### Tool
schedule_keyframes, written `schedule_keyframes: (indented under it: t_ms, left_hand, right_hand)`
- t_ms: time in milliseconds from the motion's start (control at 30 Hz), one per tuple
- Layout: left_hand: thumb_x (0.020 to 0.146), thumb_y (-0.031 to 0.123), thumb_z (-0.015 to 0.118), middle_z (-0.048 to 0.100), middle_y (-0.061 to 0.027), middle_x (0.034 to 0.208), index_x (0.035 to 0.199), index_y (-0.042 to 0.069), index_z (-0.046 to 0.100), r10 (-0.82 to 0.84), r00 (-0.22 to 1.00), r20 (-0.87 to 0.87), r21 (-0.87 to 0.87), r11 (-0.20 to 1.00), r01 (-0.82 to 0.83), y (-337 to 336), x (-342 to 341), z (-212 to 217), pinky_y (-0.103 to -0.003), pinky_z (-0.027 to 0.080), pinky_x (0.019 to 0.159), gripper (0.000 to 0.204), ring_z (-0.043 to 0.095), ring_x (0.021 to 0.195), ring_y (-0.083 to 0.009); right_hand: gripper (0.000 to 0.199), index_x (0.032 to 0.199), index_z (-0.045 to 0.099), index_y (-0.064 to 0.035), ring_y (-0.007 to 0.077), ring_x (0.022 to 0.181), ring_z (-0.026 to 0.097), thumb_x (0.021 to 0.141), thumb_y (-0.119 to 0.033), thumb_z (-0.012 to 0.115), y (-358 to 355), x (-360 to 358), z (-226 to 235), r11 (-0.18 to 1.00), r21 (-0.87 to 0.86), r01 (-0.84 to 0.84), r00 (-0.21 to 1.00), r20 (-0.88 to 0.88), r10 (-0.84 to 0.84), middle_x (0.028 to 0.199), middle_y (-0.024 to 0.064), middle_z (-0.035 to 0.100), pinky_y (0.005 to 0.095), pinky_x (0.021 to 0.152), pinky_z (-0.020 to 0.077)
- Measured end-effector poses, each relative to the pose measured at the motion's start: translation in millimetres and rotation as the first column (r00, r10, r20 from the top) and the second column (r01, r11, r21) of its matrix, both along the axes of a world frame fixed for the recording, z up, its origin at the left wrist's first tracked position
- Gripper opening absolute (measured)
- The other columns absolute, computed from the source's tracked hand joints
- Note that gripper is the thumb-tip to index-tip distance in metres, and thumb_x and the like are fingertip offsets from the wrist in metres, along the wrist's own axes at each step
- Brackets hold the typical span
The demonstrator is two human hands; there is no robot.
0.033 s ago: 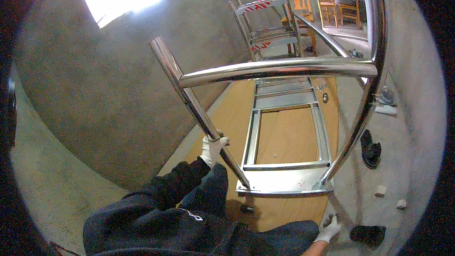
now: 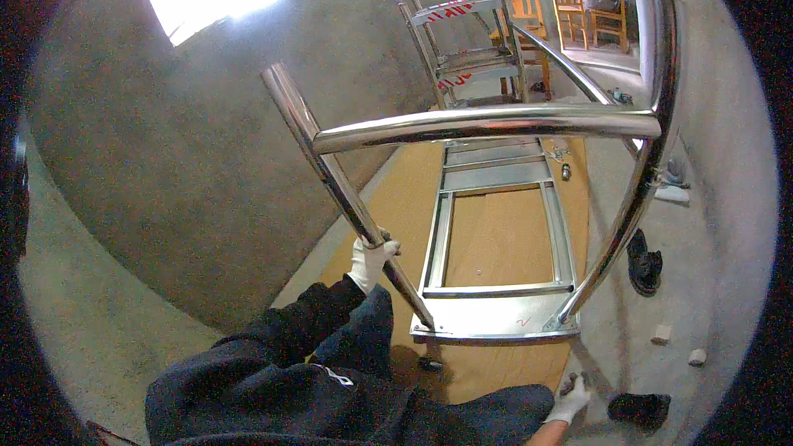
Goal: The person sits on the floor and assembles a metal frame by inserting a vertical pole into a base and tightening it with a wrench. The person then moves to another section of the frame and continues tightening connections.
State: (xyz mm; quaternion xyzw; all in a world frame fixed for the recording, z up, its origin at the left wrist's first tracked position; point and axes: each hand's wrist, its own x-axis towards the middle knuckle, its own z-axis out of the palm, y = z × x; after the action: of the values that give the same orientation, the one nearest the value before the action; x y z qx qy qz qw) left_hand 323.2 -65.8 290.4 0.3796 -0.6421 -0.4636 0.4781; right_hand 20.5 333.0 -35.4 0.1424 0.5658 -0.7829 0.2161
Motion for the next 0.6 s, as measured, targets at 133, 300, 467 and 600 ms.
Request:
schedule_keyframes:
  t_ms: [133,300,467,600]
  left_hand:
    - [0.073,0.003,0.072,0.056,-0.0041,0.076,0.090,0.002,0.053,-0.085,0.996,0.031,0.002,0.996,0.085,-6,16,-23,-0.030,0.053,0.062,0.026,0.062,0.071,-0.0155]
    - [0.075,0.006,0.073,0.056,-0.0009,0.074,0.086,0.003,0.055,-0.141,0.988,-0.060,0.050,0.988,0.144,-11,26,-32,-0.027,0.048,0.058,0.022,0.055,0.067,-0.0106]
    - [0.075,0.015,0.075,0.061,-0.0069,0.090,0.108,0.004,0.055,-0.444,0.877,-0.187,0.060,0.885,0.461,4,18,-83,-0.031,0.049,0.073,0.040,0.059,0.085,-0.0169]
    - [0.070,0.030,0.076,0.060,-0.0194,0.107,0.114,0.001,0.055,-0.675,0.732,0.090,-0.284,0.687,0.669,-36,41,-48,-0.036,0.045,0.091,0.057,0.058,0.103,-0.0303]
  right_hand:
    - [0.019,0.106,0.054,-0.0064,0.0139,0.057,0.054,0.087,-0.007,0.056,-43,38,57,0.974,0.129,-0.187,0.977,-0.076,0.198,0.076,0.0073,0.058,0.0259,0.046,0.0421]
    - [0.020,0.101,0.056,0.0009,0.0155,0.058,0.060,0.084,-0.009,0.060,-133,121,169,0.633,0.335,-0.698,0.635,-0.121,0.763,0.075,0.0109,0.063,0.0280,0.053,0.0493]
    - [0.031,0.110,0.060,-0.0046,0.0316,0.088,0.064,0.084,-0.021,0.057,-228,247,168,-0.036,0.745,-0.666,-0.142,-0.080,0.987,0.096,0.0180,0.065,0.0374,0.077,0.0503]
    - [0.034,0.111,0.058,-0.0040,0.0365,0.090,0.061,0.085,-0.026,0.055,-330,297,142,0.003,0.851,-0.524,-0.150,-0.096,0.984,0.098,0.0217,0.063,0.0414,0.079,0.0488]
